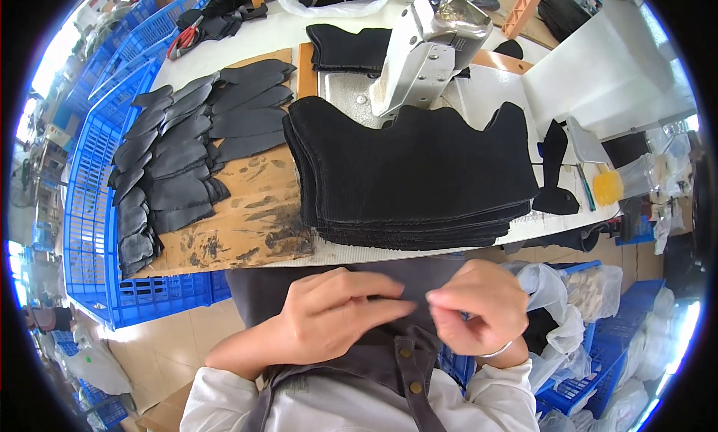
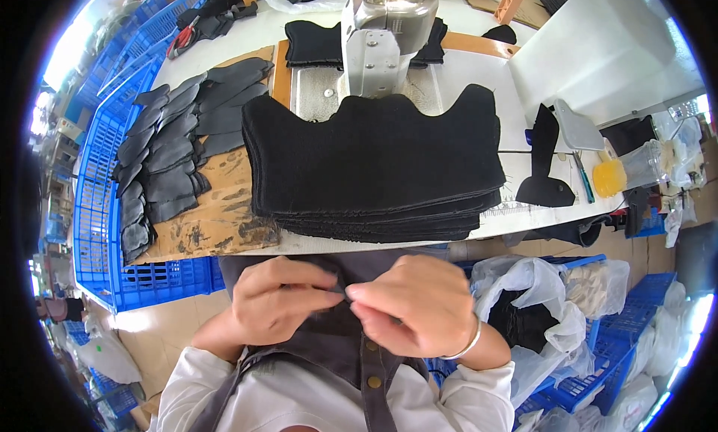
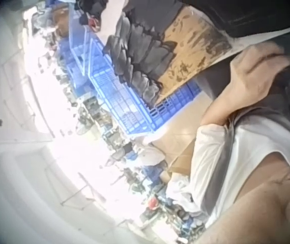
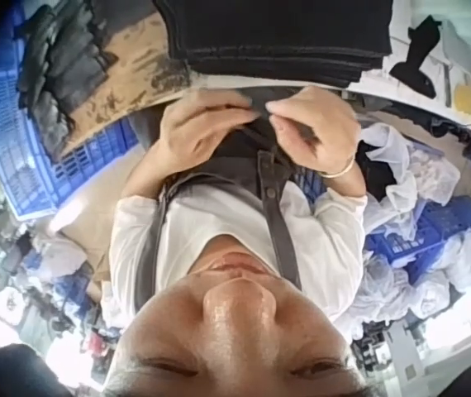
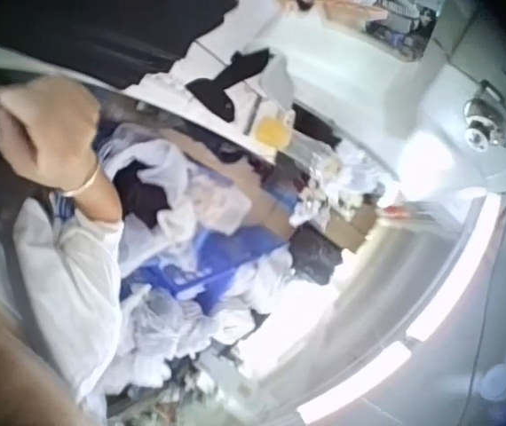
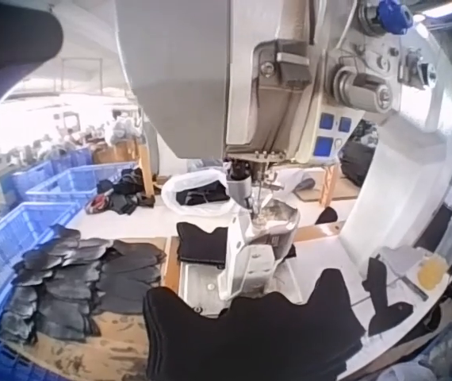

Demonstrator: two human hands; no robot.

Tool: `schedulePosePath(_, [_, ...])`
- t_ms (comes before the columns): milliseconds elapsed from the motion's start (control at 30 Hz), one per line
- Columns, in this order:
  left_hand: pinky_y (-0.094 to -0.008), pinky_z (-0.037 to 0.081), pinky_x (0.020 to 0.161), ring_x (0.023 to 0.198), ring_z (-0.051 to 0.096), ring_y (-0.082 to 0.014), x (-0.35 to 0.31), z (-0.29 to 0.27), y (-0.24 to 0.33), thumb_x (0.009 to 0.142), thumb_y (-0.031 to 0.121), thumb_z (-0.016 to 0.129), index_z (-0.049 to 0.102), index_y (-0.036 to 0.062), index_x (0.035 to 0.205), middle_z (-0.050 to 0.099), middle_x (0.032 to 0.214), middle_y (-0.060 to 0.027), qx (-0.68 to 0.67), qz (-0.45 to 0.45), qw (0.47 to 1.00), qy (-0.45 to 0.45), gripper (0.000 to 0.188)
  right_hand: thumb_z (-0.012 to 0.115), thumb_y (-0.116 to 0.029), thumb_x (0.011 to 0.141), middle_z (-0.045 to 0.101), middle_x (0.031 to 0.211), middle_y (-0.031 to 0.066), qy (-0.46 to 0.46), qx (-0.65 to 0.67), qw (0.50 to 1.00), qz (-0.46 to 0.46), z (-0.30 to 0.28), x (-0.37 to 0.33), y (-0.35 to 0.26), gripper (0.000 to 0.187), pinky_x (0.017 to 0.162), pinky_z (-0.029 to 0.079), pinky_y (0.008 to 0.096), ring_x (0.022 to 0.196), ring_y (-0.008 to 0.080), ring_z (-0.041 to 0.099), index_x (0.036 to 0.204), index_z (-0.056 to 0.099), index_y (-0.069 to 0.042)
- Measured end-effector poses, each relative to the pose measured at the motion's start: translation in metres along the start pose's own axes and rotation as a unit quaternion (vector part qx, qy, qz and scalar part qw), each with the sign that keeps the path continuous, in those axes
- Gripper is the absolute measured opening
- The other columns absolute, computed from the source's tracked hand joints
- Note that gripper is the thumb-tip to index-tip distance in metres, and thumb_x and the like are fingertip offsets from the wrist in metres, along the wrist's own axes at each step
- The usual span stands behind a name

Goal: Sorting and stacking black fabric shoe upper components at a manufacturing workstation.

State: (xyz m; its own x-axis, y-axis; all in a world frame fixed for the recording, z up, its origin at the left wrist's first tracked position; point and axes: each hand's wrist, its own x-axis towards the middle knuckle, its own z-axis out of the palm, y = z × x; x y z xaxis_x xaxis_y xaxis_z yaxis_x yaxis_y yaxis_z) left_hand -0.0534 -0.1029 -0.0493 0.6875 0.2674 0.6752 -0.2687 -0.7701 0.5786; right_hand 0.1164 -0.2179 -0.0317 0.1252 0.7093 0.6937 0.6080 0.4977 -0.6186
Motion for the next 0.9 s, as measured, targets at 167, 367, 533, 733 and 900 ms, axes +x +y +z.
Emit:
schedulePosePath(167, [-0.0264,0.035,0.038,0.042,0.047,-0.0155,0.014,-0.047,0.017,0.07,0.021,0.082,0.068,0.0039,0.082,0.048,0.05,-0.0006,0.053,0.009,0.993,-0.103,0.025,0.072,0.002,0.066,0.065,0.083,0.0106,0.079,-0.216,0.973,-0.007,-0.051,0.008,0.014,0.029,0.061,0.047,0.0299,0.07,0.0249,0.061,0.094,0.067,-0.002])
schedulePosePath(367, [-0.0432,0.045,0.088,0.102,0.058,-0.0332,0.099,-0.056,0.005,0.069,0.045,0.077,0.058,0.0032,0.12,0.059,0.112,-0.0208,0.21,0.022,0.966,-0.147,0.068,0.083,-0.03,0.061,0.054,0.125,0.016,-0.2,-0.274,0.94,0.032,-0.098,0.069,0.045,0.077,0.107,0.031,0.0447,0.125,0.0349,0.044,0.127,0.052,-0.007])
schedulePosePath(533, [-0.0495,0.028,0.108,0.126,0.041,-0.039,0.117,-0.033,-0.021,0.069,0.049,0.075,0.023,0.01,0.147,0.033,0.143,-0.0235,0.285,-0.04,0.913,-0.29,0.102,0.084,-0.033,0.059,0.053,0.122,0.0157,-0.347,-0.223,0.909,0.055,-0.105,0.096,0.054,0.088,0.109,0.028,0.0439,0.12,0.0348,0.045,0.134,0.045,-0.008])
schedulePosePath(733, [-0.0496,0.033,0.105,0.12,0.046,-0.0402,0.121,-0.035,-0.013,0.072,0.038,0.073,0.025,0.0167,0.148,0.033,0.144,-0.0193,0.253,-0.016,0.924,-0.287,0.093,0.084,-0.029,0.059,0.051,0.115,0.0129,-0.293,-0.169,0.941,0.023,-0.108,0.098,0.033,0.075,0.096,0.038,0.0413,0.104,0.0309,0.05,0.124,0.055,-0.006])
schedulePosePath(900, [-0.0423,0.044,0.086,0.097,0.057,-0.0326,0.118,-0.084,0.007,0.068,0.038,0.07,0.059,0.0121,0.127,0.049,0.132,-0.0173,0.287,0.029,0.921,-0.262,0.065,0.082,-0.039,0.063,0.05,0.121,0.0139,-0.275,-0.125,0.953,0.018,-0.098,0.094,0.025,0.076,0.102,0.034,0.0461,0.111,0.0331,0.051,0.126,0.056,-0.006])
